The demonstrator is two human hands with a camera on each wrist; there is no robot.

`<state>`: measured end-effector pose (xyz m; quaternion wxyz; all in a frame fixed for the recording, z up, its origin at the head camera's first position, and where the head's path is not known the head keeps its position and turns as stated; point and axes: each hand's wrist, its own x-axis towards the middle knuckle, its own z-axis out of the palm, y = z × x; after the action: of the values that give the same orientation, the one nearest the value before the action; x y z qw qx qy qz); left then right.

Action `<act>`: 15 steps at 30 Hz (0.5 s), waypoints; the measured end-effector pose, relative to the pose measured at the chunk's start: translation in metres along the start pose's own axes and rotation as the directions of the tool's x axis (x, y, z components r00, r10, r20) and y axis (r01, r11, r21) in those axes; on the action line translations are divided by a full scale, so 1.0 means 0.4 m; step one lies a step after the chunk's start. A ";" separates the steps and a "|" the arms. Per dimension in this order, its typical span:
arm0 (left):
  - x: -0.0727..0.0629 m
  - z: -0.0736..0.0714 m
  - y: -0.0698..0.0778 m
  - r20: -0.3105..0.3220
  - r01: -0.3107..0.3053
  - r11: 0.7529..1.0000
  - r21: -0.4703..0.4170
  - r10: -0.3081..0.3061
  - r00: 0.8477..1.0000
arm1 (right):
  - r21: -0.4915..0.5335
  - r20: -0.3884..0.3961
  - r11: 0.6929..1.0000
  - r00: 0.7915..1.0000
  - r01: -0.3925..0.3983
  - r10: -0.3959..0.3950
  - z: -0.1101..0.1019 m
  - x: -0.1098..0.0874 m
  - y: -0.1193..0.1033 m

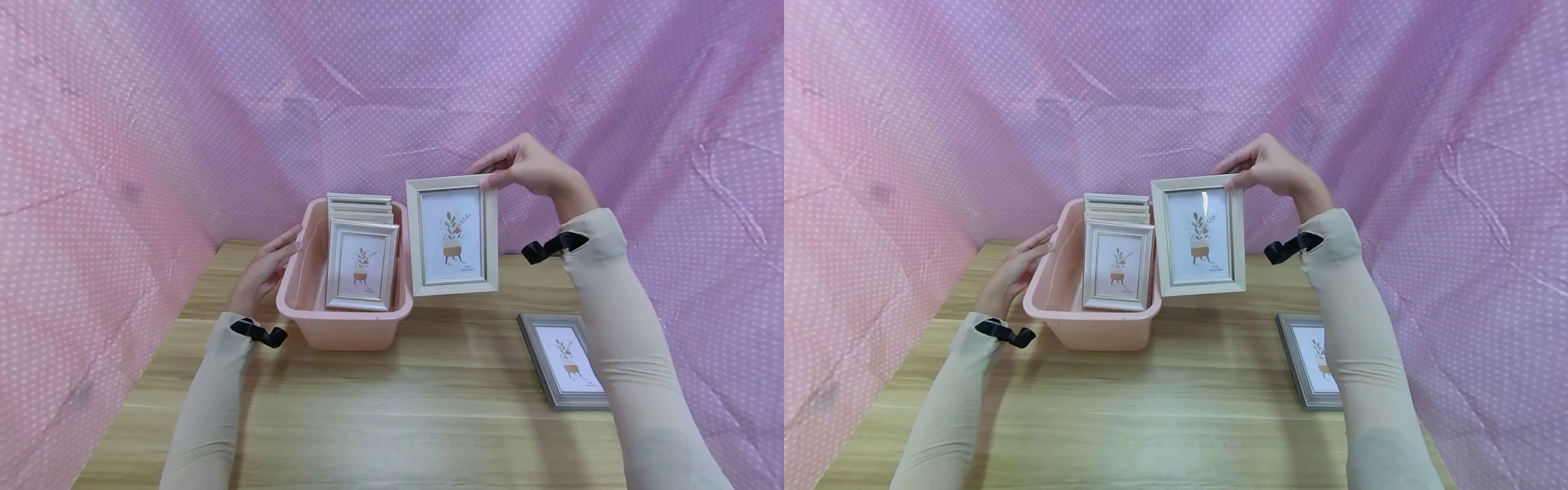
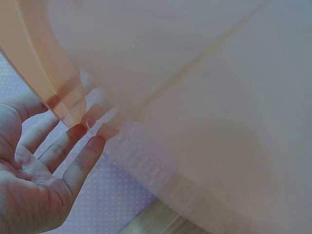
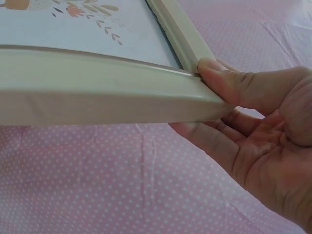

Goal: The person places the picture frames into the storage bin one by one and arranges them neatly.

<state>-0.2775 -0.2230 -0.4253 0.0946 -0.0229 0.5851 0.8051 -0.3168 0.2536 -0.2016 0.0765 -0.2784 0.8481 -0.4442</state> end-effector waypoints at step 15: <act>0.003 -0.003 -0.001 0.008 0.005 1.000 -0.010 -0.005 1.000 | 0.087 -0.066 0.996 0.998 0.029 -0.023 0.016 0.019 -0.036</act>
<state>-0.2789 -0.2239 -0.4262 0.0990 -0.0216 0.5805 0.8079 -0.3149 0.2384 -0.1932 0.0552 -0.2713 0.8261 -0.4908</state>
